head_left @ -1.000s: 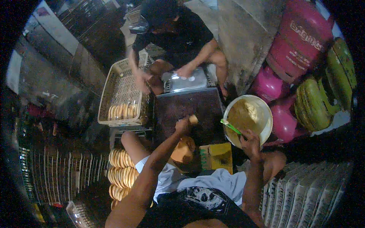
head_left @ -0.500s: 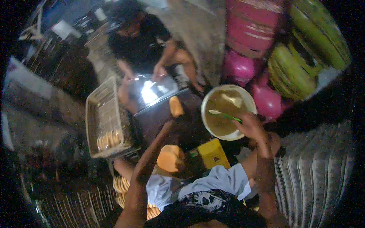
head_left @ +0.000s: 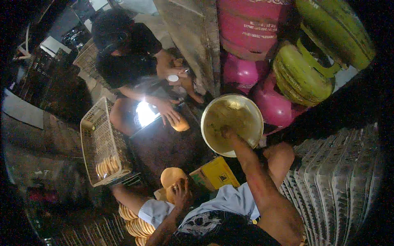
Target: The person scoops a yellow paste from a bowl with a green spatula and spreads it inside split buns. They handle each bun one at a time, filling the interior and placing the finished buns into a nearby basket.
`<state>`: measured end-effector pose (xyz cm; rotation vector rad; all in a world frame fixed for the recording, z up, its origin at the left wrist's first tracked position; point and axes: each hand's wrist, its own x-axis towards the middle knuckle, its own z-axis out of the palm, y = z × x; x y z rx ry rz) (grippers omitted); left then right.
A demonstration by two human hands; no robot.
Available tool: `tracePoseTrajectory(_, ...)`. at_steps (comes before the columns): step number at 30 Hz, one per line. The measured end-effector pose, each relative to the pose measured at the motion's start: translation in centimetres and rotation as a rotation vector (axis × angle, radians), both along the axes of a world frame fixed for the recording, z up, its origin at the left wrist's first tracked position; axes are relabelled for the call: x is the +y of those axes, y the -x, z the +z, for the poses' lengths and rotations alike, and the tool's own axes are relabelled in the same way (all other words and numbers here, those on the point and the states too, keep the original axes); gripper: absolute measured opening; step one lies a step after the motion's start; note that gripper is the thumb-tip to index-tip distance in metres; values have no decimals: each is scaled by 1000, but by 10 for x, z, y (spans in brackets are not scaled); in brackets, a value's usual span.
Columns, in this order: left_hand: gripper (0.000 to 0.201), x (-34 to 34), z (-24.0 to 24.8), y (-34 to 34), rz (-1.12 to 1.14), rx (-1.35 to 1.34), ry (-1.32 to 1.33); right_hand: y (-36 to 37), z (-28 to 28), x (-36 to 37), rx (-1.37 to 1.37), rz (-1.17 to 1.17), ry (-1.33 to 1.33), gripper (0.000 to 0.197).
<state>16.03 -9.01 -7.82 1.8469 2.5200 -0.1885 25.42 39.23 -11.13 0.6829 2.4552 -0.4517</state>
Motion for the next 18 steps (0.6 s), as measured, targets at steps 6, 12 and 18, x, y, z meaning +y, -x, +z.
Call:
tracePoseTrajectory(6,58,7,29,-14,-204,-353,378,-13,13,13,-7,34,55,27)
tracePoseTrajectory(12,50,-17,31,8,-266,-271,518,-58,120,31,123,42,211,22)
tracePoseTrajectory(18,65,-4,35,67,-44,-864,191,-100,223,-57,460,-401,654,23)
